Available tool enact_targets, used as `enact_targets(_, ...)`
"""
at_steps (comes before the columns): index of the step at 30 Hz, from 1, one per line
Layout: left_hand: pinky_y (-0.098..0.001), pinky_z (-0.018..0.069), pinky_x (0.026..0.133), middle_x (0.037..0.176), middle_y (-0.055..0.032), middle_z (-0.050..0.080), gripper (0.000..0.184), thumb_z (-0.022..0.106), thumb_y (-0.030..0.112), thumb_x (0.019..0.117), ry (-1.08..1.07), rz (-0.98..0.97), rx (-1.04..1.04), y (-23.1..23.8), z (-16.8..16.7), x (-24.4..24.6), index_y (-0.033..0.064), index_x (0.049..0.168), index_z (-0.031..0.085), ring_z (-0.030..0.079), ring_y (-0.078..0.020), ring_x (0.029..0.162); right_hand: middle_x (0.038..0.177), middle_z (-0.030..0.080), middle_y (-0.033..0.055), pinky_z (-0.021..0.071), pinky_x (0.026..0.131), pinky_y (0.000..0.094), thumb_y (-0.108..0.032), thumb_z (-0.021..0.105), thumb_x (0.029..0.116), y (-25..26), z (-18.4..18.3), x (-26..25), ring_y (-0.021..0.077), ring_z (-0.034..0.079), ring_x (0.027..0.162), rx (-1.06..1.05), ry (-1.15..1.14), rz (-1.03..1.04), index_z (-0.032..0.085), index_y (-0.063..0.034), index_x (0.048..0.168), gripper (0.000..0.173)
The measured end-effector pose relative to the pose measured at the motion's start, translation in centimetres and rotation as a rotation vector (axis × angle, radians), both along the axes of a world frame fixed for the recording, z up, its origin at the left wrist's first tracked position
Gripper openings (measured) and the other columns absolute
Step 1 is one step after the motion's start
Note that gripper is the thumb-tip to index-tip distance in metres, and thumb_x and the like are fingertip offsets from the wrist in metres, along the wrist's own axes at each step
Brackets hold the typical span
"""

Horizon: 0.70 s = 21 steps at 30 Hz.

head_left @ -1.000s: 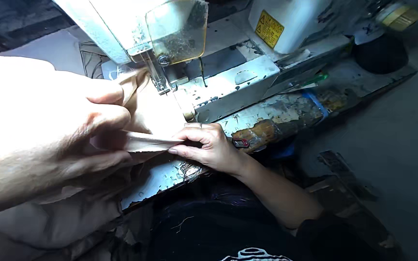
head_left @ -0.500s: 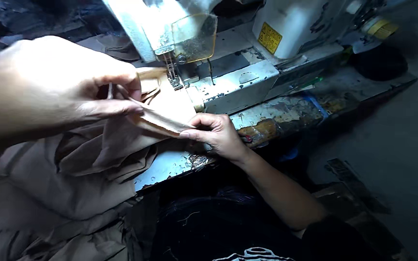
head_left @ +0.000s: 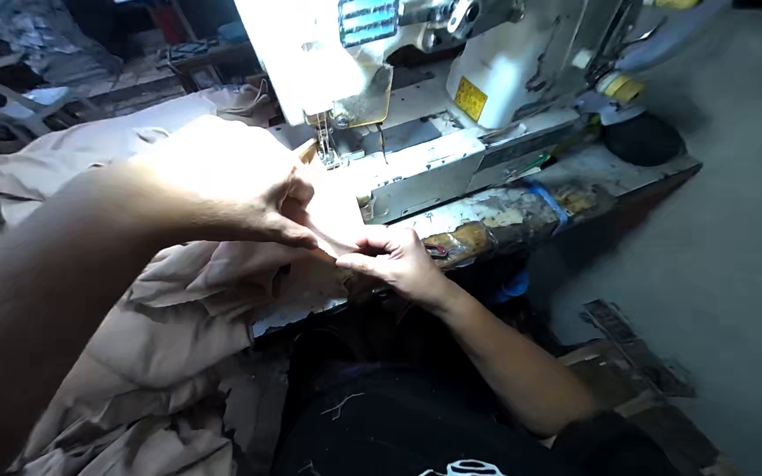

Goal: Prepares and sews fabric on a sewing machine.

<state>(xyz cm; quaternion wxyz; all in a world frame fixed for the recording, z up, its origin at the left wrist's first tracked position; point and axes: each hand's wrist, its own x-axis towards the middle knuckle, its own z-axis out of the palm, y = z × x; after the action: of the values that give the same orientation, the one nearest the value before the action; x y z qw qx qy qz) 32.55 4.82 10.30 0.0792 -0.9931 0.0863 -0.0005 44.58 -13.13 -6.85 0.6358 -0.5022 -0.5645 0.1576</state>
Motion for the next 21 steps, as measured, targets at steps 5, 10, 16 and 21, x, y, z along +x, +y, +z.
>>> enact_targets(5,-0.0313,0.044,0.066,0.073,0.0045,0.055,0.045,0.068,0.061,0.0785,-0.031,-0.125,-0.083,3.6,-3.1,0.1,0.0179,0.07,0.061,0.058,-0.01,0.074,0.085,0.073,0.0024,0.0574,0.075,0.0188,-0.012,0.074,0.0919,0.2,-1.0,0.2,0.0007,0.067,0.077,-0.027,-0.029,-0.028,0.076,-0.0005,0.09,0.012)
enact_targets(10,-0.0276,0.0423,0.066,0.077,0.0098,0.052,0.037,0.062,0.067,0.0839,-0.22,-0.115,-0.055,5.6,-4.9,-0.8,0.0299,0.08,0.059,0.052,-0.0044,0.075,0.085,0.073,0.0046,0.0573,0.074,0.0202,-0.011,0.074,0.0918,1.5,-1.4,1.4,0.0028,0.068,0.078,0.022,-0.089,-0.042,0.075,0.0004,0.089,0.012)
enact_targets(16,-0.038,0.0396,0.064,0.069,0.0015,0.047,0.049,0.058,0.065,0.0876,-0.224,-0.036,0.081,2.8,-1.0,-0.5,0.0203,0.066,0.056,0.052,-0.0162,0.07,0.083,0.073,0.0051,0.0559,0.072,0.0213,-0.014,0.076,0.0897,2.8,-1.3,2.3,0.005,0.068,0.08,0.068,-0.202,-0.11,0.075,-0.0011,0.085,0.013)
enact_targets(21,-0.0417,0.0371,0.073,0.07,0.0016,0.052,0.043,0.057,0.062,0.0913,-0.136,0.018,0.152,1.5,0.3,-0.3,0.0235,0.077,0.069,0.052,-0.0169,0.071,0.089,0.075,0.0076,0.0587,0.075,0.024,-0.009,0.074,0.0908,3.2,-1.3,2.8,0.0084,0.071,0.083,0.124,-0.209,-0.084,0.076,0.0009,0.091,0.01)
